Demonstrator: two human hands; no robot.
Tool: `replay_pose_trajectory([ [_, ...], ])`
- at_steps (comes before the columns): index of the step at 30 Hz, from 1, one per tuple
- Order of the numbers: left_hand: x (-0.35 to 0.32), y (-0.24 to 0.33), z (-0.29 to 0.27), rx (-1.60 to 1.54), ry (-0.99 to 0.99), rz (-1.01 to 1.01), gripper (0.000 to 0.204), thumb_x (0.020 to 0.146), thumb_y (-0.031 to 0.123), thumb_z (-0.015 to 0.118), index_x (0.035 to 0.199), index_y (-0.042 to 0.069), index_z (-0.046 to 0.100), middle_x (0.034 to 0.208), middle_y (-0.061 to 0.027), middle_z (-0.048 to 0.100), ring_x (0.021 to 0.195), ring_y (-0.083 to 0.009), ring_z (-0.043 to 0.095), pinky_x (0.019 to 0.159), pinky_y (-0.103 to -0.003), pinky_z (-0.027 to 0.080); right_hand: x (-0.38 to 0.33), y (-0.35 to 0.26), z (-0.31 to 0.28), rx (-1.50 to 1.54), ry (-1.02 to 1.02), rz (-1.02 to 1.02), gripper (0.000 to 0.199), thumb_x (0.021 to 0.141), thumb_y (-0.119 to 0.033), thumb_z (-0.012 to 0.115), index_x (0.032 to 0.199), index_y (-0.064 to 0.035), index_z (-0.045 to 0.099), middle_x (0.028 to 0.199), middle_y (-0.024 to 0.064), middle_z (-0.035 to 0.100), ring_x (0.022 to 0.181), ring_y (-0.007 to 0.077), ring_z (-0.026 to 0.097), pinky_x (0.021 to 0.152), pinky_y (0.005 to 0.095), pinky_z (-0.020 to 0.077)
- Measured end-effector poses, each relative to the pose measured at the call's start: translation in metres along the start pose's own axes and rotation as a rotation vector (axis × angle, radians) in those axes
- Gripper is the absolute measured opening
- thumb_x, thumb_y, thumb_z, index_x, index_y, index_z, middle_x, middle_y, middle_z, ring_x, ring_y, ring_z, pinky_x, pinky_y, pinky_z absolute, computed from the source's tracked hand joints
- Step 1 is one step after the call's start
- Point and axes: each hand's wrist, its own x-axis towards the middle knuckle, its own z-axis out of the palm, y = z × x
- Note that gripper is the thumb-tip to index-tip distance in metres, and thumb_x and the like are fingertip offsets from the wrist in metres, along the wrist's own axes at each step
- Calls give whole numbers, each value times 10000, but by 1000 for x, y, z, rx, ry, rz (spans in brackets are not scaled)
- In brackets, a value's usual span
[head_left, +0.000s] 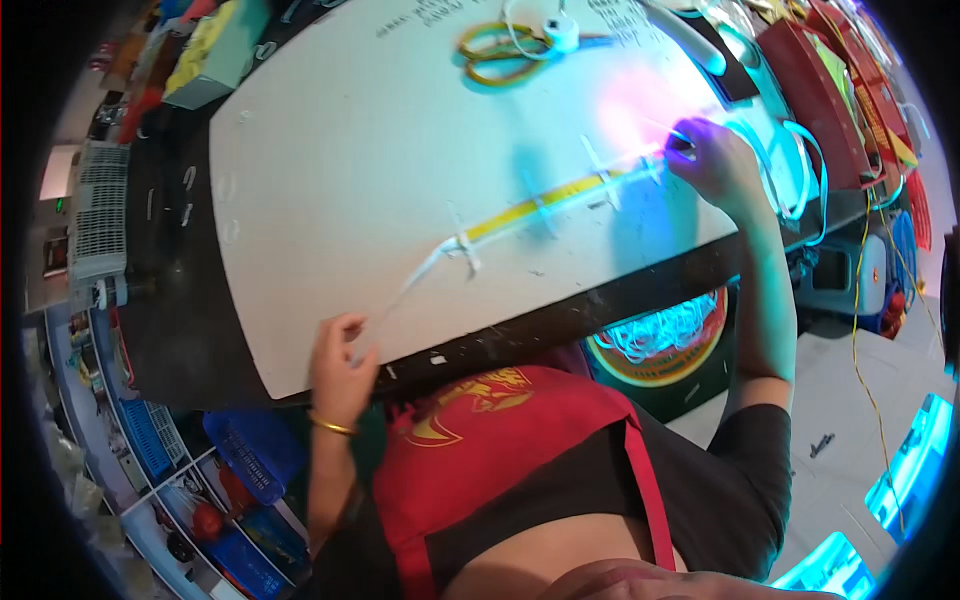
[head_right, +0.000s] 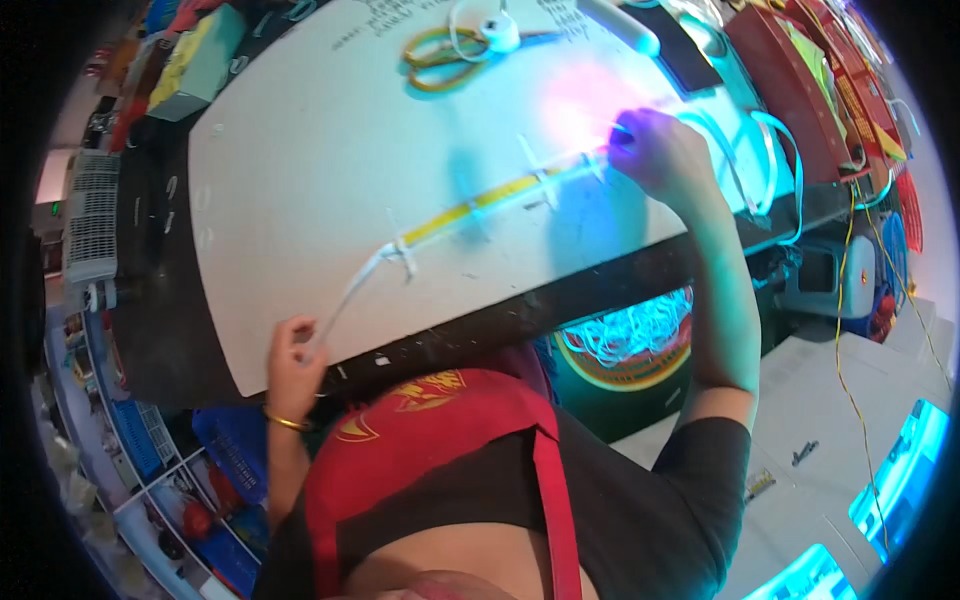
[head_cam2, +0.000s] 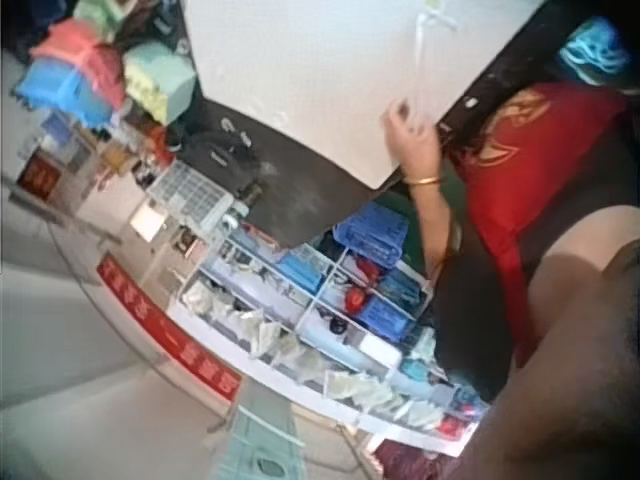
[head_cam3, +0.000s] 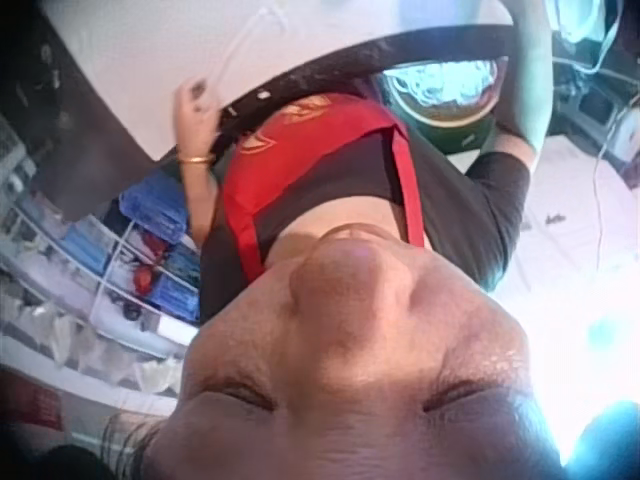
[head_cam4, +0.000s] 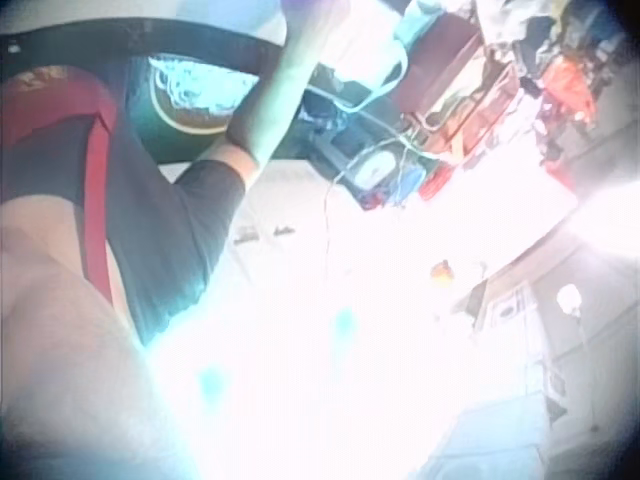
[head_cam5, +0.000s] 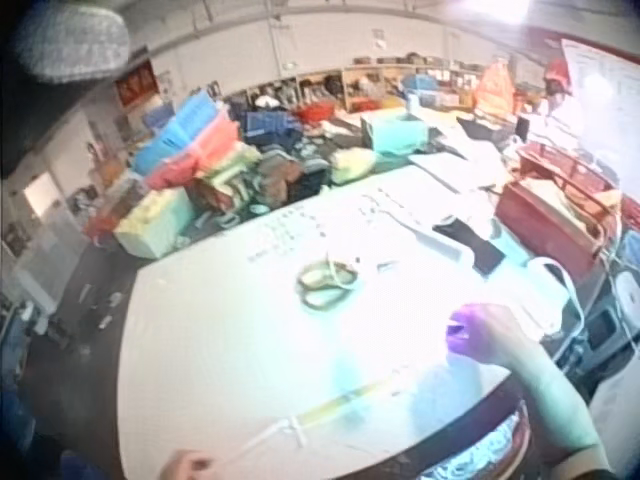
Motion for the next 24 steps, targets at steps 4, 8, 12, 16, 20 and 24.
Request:
replay_pose_trajectory([
  [4,30,9,-40,-2,-244,-359,299,762,-16,718,1046,18,632,838,-39,623,782,-115,602,640,-266,479,-3,25,4,-127,135,188,233,810,-330,680,916,-123,696,869,113,700,840,328,688,731,443,530],
  [8,73,51,11,-126,-319,96,191,822,68,723,999,8,679,793,-29,634,622,-75,540,579,-227,466,-4,162,-7,-279,448,684,289,807,-333,700,985,-106,696,938,125,701,917,343,680,803,461,527],
  [12,78,62,22,-252,-297,-176,152,896,141,677,911,-11,682,637,5,571,557,-62,517,502,-224,422,-16,140,-16,-297,636,222,398,789,-268,768,1157,-145,676,1184,129,631,982,327,665,836,430,527],
  [16,66,69,26,-255,-288,-307,136,920,133,643,928,2,681,612,4,559,490,-50,481,415,-224,363,-24,59,-10,12,408,-33,281,854,-238,739,1103,-112,703,1019,96,669,752,195,690,686,305,539],
  [20,66,69,38,-282,-202,-267,128,923,129,639,933,8,679,598,-4,548,480,-54,478,430,-226,366,-33,32,5,186,282,-48,208,875,-261,704,1002,-97,718,975,87,692,826,285,686,724,376,535],
  [24,62,59,47,-214,-94,-140,115,920,113,637,921,2,669,613,-3,542,517,-59,465,481,-233,367,-40,11,6,202,459,69,350,988,-373,535,929,-72,704,906,103,684,783,284,686,681,368,530],
])
